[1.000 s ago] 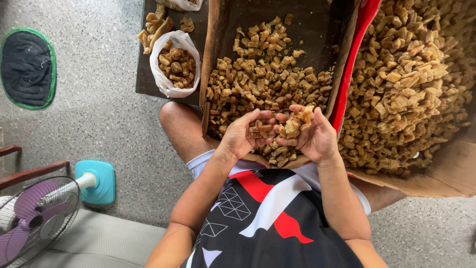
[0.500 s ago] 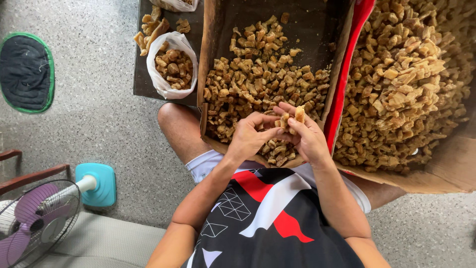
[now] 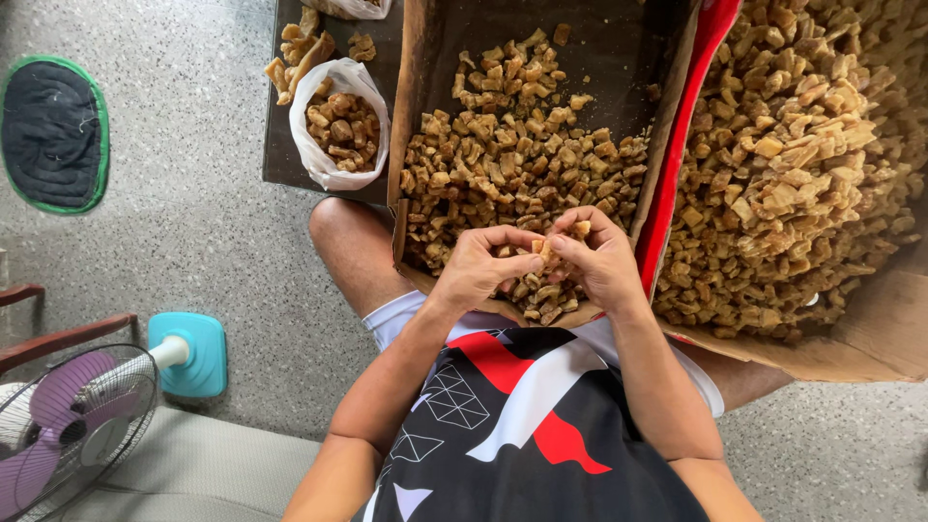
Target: The person sits on the floor and sorts small dried fruit pieces from a cardboard box into a plastic bag using both hands. The person repeatedly scoops, inspects, and transfers the pieces, occasionally breaking larger clumps apart.
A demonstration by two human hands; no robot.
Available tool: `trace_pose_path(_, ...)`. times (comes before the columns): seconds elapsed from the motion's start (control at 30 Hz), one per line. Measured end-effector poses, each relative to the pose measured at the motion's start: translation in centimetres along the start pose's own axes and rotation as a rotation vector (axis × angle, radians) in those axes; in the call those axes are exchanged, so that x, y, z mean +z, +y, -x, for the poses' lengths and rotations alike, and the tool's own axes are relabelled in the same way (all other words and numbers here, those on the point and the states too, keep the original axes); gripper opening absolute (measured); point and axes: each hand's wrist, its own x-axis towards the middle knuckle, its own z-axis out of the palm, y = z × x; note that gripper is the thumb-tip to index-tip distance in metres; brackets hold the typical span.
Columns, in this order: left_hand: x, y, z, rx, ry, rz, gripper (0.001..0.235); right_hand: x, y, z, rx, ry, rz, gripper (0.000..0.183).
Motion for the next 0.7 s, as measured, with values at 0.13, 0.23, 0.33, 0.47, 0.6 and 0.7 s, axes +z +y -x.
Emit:
trace_pose_path(0.13,-0.8,-1.2,-0.9,-0.112,-0.065,0.297,0.024,-0.7,-0.1,0.3,0.055,-0.078,-0.213,0.019)
trace_pose_path(0.23,-1.7,-2.0,-1.4,-0.206,-0.108,0.481,0.024,-1.2,-0.1,0.6,0.06,-0.112,-0.258,0.023)
trace_pose_path(0.33,-2.2,-2.5,-1.5,-0.247,-0.172,0.584,0.024,-1.3,-0.2,0.9,0.073,-0.123,-0.285,0.028)
trace_pose_path(0.47,-2.3,-2.5,-1.5,-0.255,-0.182,0.54,0.026,-0.9,-0.5,0.8,0.061,-0.112,-0.141,0.032)
trace_pose_path(0.6,-2.3,-2.9,-1.5,-0.243,-0.167,0.491,0.025,-0.4,-0.5,0.9,0.022,-0.028,0.116,0.028)
trace_pose_path(0.7,-2.6,-3.3,-1.7,-0.193,-0.186,0.514,0.024,-0.2,-0.3,0.7,0.048,-0.014,0.112,0.027)
